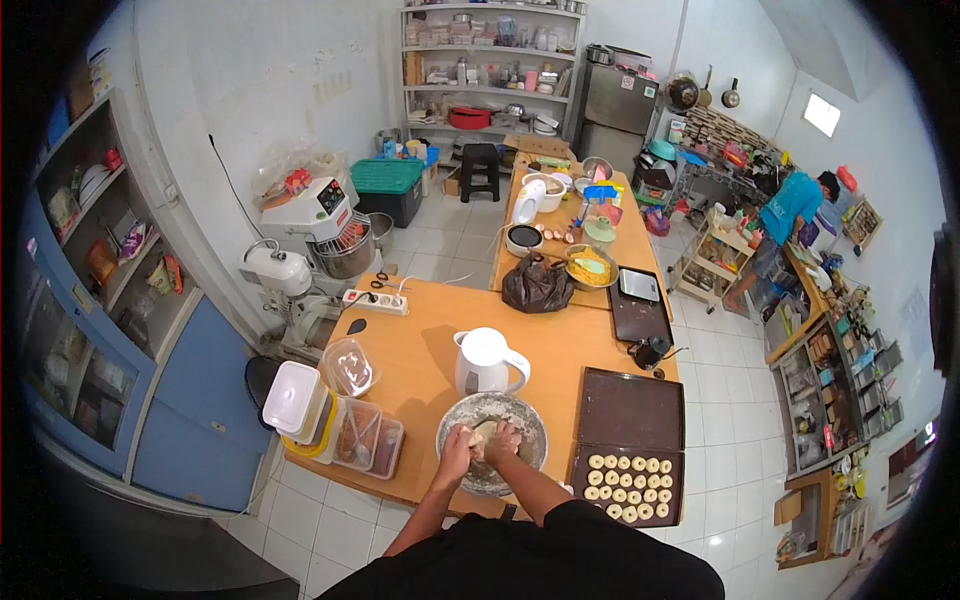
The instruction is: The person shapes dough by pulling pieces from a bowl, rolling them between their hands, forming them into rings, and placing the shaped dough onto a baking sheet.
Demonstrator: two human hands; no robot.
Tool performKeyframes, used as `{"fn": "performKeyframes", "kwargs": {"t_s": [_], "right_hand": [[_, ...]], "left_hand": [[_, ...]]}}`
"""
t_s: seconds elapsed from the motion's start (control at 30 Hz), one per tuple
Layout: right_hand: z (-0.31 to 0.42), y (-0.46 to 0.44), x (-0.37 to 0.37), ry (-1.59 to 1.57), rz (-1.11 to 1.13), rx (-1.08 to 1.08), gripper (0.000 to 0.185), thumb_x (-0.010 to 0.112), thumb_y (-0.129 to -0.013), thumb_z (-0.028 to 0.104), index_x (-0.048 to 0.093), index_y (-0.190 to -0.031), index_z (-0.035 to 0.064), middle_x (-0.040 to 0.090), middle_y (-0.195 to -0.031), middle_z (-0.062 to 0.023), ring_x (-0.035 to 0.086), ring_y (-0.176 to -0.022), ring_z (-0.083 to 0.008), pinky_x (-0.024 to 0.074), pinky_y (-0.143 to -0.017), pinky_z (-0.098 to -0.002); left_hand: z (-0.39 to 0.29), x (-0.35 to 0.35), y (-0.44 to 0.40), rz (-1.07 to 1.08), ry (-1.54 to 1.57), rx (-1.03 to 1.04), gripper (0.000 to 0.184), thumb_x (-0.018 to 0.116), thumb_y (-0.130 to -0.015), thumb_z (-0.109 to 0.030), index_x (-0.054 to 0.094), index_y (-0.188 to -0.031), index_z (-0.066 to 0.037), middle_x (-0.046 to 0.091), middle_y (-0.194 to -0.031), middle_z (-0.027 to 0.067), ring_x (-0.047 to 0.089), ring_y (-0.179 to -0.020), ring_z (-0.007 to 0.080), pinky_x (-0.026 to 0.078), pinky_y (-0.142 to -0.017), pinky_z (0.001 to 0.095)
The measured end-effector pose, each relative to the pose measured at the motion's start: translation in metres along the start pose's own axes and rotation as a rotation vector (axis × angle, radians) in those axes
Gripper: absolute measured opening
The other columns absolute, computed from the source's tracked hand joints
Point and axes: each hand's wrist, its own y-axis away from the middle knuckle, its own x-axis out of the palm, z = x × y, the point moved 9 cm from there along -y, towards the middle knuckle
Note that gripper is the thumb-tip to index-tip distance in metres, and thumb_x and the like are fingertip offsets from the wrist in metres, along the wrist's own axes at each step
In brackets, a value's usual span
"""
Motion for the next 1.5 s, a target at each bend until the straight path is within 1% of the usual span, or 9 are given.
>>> {"fn": "performKeyframes", "kwargs": {"t_s": [0.17,0.37,0.57,0.7,0.87,1.07,1.23,1.43,1.5], "right_hand": [[-0.027,-0.004,0.005,-0.382,0.044,0.078,0.053,0.064,-0.083,0.027,0.056,-0.129,0.0022,0.032,-0.144,-0.0231,0.04,-0.128,-0.0414,0.0396,-0.099,-0.0532],[-0.025,-0.053,0.037,-0.55,-0.125,-0.319,0.041,0.058,-0.079,0.031,0.069,-0.105,0.0015,0.066,-0.092,-0.0279,0.066,-0.095,-0.0389,0.0511,-0.085,-0.0443],[-0.052,0.006,0.018,-0.838,-0.274,-0.148,0.039,0.056,-0.082,0.03,0.068,-0.101,-0.002,0.065,-0.093,-0.0298,0.064,-0.092,-0.0424,0.0504,-0.083,-0.0481],[-0.066,0.069,-0.025,-1.042,-0.529,-0.194,0.042,0.057,-0.088,0.027,0.062,-0.117,-0.0023,0.069,-0.102,-0.0228,0.067,-0.094,-0.0356,0.0513,-0.082,-0.0404],[-0.063,0.065,-0.02,-1.61,-0.267,-0.213,0.035,0.056,-0.095,0.022,0.06,-0.122,0.0006,0.069,-0.104,-0.0095,0.066,-0.092,-0.0186,0.0514,-0.078,-0.0302],[-0.066,0.1,-0.082,-1.731,-0.326,-0.288,0.033,0.054,-0.098,0.024,0.061,-0.122,0.0024,0.067,-0.107,-0.0058,0.063,-0.094,-0.0128,0.0496,-0.079,-0.0285],[-0.059,0.109,-0.104,-1.674,-0.426,-0.341,0.032,0.053,-0.099,0.025,0.061,-0.12,0.0015,0.067,-0.106,-0.0058,0.062,-0.097,-0.0146,0.0488,-0.083,-0.0298],[-0.059,0.131,-0.127,-1.501,-0.572,-0.279,0.033,0.049,-0.1,0.026,0.061,-0.12,0.002,0.061,-0.115,-0.0127,0.06,-0.103,-0.024,0.0449,-0.093,-0.0342],[-0.061,0.153,-0.153,-1.311,-0.834,-0.327,0.032,0.052,-0.096,0.022,0.062,-0.119,0.0019,0.057,-0.117,-0.0199,0.057,-0.109,-0.0344,0.0441,-0.096,-0.0394]], "left_hand": [[0.011,-0.003,0.0,0.012,-0.047,-0.001,0.035,0.033,-0.099,-0.034,0.052,-0.088,-0.007,0.053,-0.065,0.0047,0.053,-0.054,0.0137,0.049,-0.054,0.0288],[0.033,-0.005,-0.003,0.049,0.117,-0.129,0.038,0.032,-0.096,-0.037,0.05,-0.081,-0.007,0.051,-0.06,0.007,0.054,-0.051,0.0214,0.052,-0.053,0.0358],[0.029,-0.002,-0.007,0.04,0.119,-0.104,0.036,0.037,-0.096,-0.038,0.05,-0.083,-0.007,0.053,-0.064,0.0081,0.056,-0.053,0.022,0.056,-0.057,0.0397],[0.018,0.016,0.007,0.031,0.178,-0.187,0.012,0.051,-0.095,-0.017,0.049,-0.092,-0.005,0.058,-0.082,0.0081,0.059,-0.058,0.0183,0.06,-0.063,0.0391],[0.025,0.018,0.016,0.094,0.131,-0.17,0.002,0.05,-0.093,-0.008,0.05,-0.094,-0.007,0.055,-0.077,0.0055,0.056,-0.057,0.0181,0.052,-0.055,0.0338],[0.059,0.034,0.017,0.409,0.282,-0.386,0.029,0.043,-0.096,-0.033,0.053,-0.083,-0.009,0.041,-0.06,-0.0001,0.036,-0.047,0.0112,0.036,-0.048,0.029],[0.068,0.033,0.014,0.276,0.298,-0.526,0.032,0.043,-0.095,-0.038,0.054,-0.084,-0.01,0.032,-0.051,-0.0025,0.035,-0.046,0.0113,0.032,-0.046,0.03],[0.045,0.019,-0.004,0.013,0.307,-0.291,0.025,0.051,-0.097,-0.019,0.045,-0.119,-0.01,0.057,-0.085,0.007,0.056,-0.068,0.0151,0.049,-0.06,0.0345],[0.041,0.038,0.003,0.258,0.326,-0.313,0.04,0.054,-0.095,-0.012,0.037,-0.131,-0.011,0.059,-0.112,0.0107,0.062,-0.089,0.0201,0.053,-0.075,0.0364]]}}
